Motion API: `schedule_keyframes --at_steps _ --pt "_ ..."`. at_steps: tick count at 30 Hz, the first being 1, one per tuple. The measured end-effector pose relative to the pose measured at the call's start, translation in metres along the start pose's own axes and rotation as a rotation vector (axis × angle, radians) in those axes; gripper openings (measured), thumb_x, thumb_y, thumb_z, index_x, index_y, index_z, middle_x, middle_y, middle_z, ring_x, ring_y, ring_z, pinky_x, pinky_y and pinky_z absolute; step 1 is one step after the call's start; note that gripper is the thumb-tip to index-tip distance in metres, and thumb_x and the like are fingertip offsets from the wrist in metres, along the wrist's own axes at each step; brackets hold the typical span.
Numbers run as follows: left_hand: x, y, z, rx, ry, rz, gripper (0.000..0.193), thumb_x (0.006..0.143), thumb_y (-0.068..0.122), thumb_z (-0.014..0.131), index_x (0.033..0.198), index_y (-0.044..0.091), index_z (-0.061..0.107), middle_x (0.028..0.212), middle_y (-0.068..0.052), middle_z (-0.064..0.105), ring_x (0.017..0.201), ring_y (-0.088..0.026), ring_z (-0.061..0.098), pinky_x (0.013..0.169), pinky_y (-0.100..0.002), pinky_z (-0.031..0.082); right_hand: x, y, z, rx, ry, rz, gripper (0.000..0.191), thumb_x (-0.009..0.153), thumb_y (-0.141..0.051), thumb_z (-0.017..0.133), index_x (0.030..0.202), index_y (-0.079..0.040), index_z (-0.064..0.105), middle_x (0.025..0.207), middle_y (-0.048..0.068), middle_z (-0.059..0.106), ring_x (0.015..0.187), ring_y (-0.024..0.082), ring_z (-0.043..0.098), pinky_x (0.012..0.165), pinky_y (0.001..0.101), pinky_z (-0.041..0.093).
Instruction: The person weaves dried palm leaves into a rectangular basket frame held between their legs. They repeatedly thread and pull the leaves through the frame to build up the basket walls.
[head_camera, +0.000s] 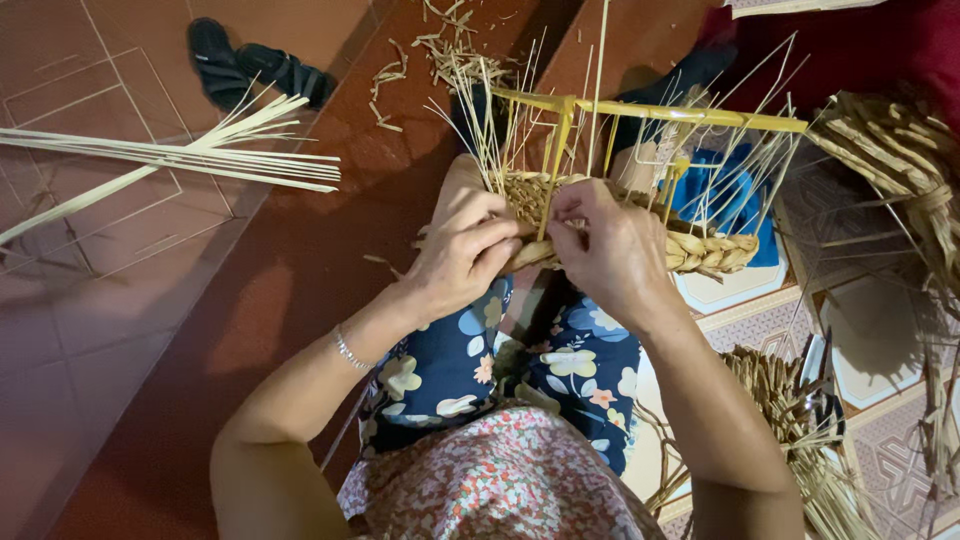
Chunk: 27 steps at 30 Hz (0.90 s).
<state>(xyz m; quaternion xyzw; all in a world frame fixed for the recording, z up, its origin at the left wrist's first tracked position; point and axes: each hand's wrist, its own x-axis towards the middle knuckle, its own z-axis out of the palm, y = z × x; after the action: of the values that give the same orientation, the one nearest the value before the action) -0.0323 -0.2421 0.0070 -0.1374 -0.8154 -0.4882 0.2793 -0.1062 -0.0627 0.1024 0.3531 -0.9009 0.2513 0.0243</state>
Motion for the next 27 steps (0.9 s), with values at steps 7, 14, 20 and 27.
schedule_keyframes --at_steps 7,14,20,27 --pt "-0.028 0.018 -0.004 0.37 -0.105 -0.002 0.035 0.08 0.028 0.081 0.094 0.001 0.064 0.096 -0.012 0.059 0.096 -0.031 0.057 0.087 -0.047 0.047 0.003 -0.002 0.004 -0.035 -0.108 0.05 0.017 0.085 -0.004 0.069 0.1 -0.004 0.06 0.07 0.017 0.069 0.065 0.037 0.069 0.064 0.0479 0.053" --pt "-0.019 0.015 -0.017 -0.176 -0.235 -0.335 0.013 0.096 0.012 0.068 0.1 0.0 0.065 0.08 -0.008 0.063 0.069 -0.025 0.063 0.064 -0.038 0.05 0.009 -0.001 0.005 0.198 -0.159 0.175 0.021 0.081 0.006 0.069 0.097 -0.003 0.059 0.083 0.009 0.072 0.067 0.019 0.071 0.06 0.0337 0.056" --pt "0.009 0.004 -0.044 -0.104 -0.217 -0.196 0.017 0.095 0.011 0.071 0.111 0.005 0.073 0.085 -0.009 0.066 0.074 -0.023 0.065 0.066 -0.036 0.052 0.01 0.005 -0.001 0.468 -0.166 0.131 0.017 0.089 0.006 0.069 0.101 -0.001 0.057 0.09 0.008 0.068 0.081 0.013 0.068 0.073 0.0299 0.059" --pt "0.031 -0.031 -0.011 -0.058 -0.144 -0.163 0.016 0.089 0.006 0.071 0.105 0.004 0.073 0.093 -0.007 0.068 0.085 -0.024 0.067 0.077 -0.036 0.055 0.006 -0.004 -0.002 0.116 -0.145 0.204 0.024 0.082 -0.009 0.081 0.091 -0.001 0.06 0.071 0.006 0.067 0.061 0.021 0.067 0.059 0.0348 0.052"
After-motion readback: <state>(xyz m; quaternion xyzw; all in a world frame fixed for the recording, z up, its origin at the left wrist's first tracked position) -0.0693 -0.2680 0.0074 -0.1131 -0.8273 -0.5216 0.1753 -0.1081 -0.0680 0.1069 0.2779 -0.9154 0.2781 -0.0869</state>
